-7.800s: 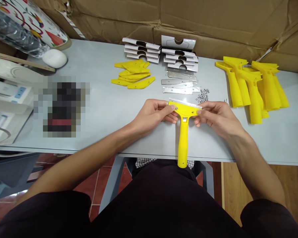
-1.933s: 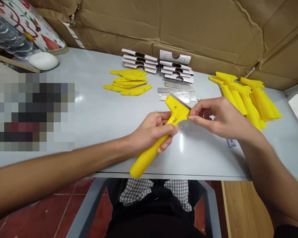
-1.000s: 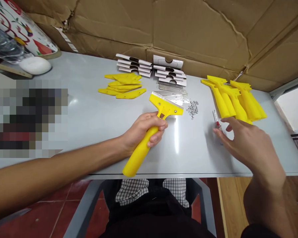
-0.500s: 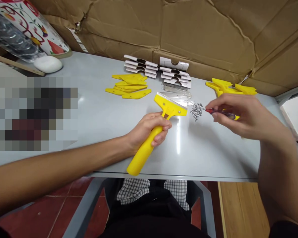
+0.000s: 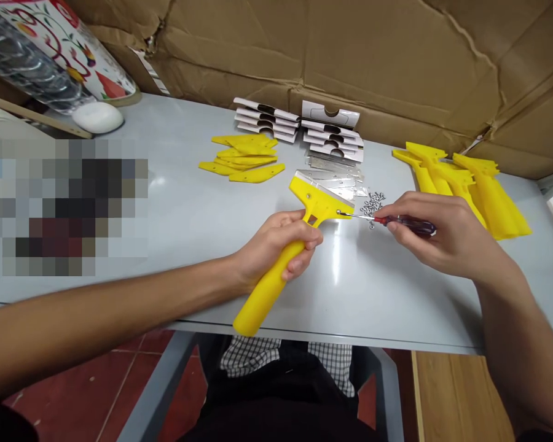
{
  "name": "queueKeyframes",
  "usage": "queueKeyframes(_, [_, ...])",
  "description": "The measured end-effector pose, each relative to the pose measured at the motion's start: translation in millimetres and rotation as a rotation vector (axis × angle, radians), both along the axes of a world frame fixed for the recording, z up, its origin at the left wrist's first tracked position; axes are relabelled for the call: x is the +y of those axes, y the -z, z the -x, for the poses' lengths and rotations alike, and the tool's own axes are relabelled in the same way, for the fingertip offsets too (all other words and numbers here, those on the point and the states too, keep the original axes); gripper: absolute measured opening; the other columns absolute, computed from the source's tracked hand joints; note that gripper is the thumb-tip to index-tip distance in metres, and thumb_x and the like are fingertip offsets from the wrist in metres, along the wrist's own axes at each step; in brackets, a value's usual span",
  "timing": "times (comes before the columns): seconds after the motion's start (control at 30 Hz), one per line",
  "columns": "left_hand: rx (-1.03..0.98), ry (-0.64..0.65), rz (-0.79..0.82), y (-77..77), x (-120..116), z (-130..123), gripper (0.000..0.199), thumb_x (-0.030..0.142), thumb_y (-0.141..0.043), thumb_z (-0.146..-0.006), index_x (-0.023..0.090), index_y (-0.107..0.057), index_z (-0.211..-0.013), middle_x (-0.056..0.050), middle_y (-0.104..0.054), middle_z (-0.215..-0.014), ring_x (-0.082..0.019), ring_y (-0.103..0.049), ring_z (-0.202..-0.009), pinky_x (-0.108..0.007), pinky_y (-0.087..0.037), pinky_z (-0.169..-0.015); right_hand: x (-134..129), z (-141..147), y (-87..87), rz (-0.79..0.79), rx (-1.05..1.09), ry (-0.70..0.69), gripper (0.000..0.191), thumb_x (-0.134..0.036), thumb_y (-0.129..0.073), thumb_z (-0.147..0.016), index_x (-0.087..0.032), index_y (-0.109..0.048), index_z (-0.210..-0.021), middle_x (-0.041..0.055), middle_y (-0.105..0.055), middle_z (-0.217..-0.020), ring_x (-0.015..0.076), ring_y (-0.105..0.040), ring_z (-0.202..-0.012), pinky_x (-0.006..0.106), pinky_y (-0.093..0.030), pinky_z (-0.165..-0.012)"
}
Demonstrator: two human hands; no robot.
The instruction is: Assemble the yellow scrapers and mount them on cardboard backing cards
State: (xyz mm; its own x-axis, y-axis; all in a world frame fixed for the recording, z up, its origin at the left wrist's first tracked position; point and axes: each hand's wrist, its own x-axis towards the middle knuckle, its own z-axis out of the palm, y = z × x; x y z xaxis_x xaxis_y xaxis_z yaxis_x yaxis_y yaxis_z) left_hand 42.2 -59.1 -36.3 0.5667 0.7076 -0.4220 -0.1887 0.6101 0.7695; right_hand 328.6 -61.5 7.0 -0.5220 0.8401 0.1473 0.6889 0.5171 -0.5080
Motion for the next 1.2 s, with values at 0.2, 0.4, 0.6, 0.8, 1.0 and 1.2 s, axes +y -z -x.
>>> queueKeyframes(0.2, [0.016,0.003,0.0,-0.4,-1,0,0.024,0.026,-0.076,-0.076,0.021,-0.055,-0.065,0.006,-0.047,-0.04,-0.006,-0.034,-0.029,-0.016,-0.03,-0.031,-2,1,-2.7,-0.026,-0.011,0.015,0.02,-0.029,-0.067,-0.101,-0.034,-0.081,-0.114,0.003,-0.08,-0.1,0.0245,-0.069,-0.08,0.042,-0.052,-0.067])
queueKeyframes(0.4, [0.038,0.003,-0.02,0.1,-3,1,0.024,0.026,-0.075,-0.078,0.021,-0.055,-0.066,0.006,-0.047,-0.04,-0.006,-0.035,-0.029,-0.017,-0.03,-0.031,-5,4,-5.8,-0.015,-0.032,0.02,0.022,-0.029,-0.064,-0.103,-0.033,-0.082,-0.115,0.0039,-0.079,-0.099,0.0238,-0.068,-0.078,0.043,-0.051,-0.068])
queueKeyframes(0.6, [0.072,-0.004,-0.044,2.9,-5,1,0.017,0.024,-0.073,-0.083,0.021,-0.058,-0.076,0.006,-0.051,-0.042,-0.007,-0.037,-0.03,-0.017,-0.034,-0.032,-9,8,-16.6,-0.086,-0.115,0.028,0.024,-0.03,-0.068,-0.1,-0.031,-0.086,-0.115,0.0052,-0.078,-0.104,0.0207,-0.065,-0.07,0.042,-0.048,-0.068])
queueKeyframes(0.8, [0.058,-0.013,-0.061,5.7,-7,0,0.016,0.023,-0.071,-0.084,0.021,-0.058,-0.075,0.006,-0.052,-0.042,-0.007,-0.039,-0.031,-0.017,-0.034,-0.033,-12,25,-44.5,-0.179,-0.121,0.051,0.009,-0.03,-0.078,-0.097,-0.031,-0.085,-0.103,0.0031,-0.081,-0.093,0.0228,-0.07,-0.074,0.045,-0.051,-0.07])
queueKeyframes(1.0, [0.038,-0.019,-0.047,4.8,-7,-1,0.018,0.023,-0.072,-0.083,0.021,-0.058,-0.072,0.006,-0.051,-0.042,-0.007,-0.039,-0.031,-0.017,-0.034,-0.033,-15,42,-37.7,-0.201,0.093,0.255,0.009,-0.037,-0.078,-0.099,-0.032,-0.07,-0.096,0.0036,-0.081,-0.099,0.0234,-0.075,-0.076,0.044,-0.059,-0.063])
queueKeyframes(1.2, [0.038,-0.022,-0.036,4.3,-5,0,0.017,0.022,-0.071,-0.083,0.021,-0.058,-0.072,0.006,-0.051,-0.041,-0.007,-0.039,-0.031,-0.017,-0.033,-0.033,-16,27,-12.6,-0.453,-0.018,0.292,0.02,-0.035,-0.053,-0.112,-0.025,-0.066,-0.1,0.0016,-0.074,-0.076,0.0178,-0.07,-0.065,0.039,-0.048,-0.062])
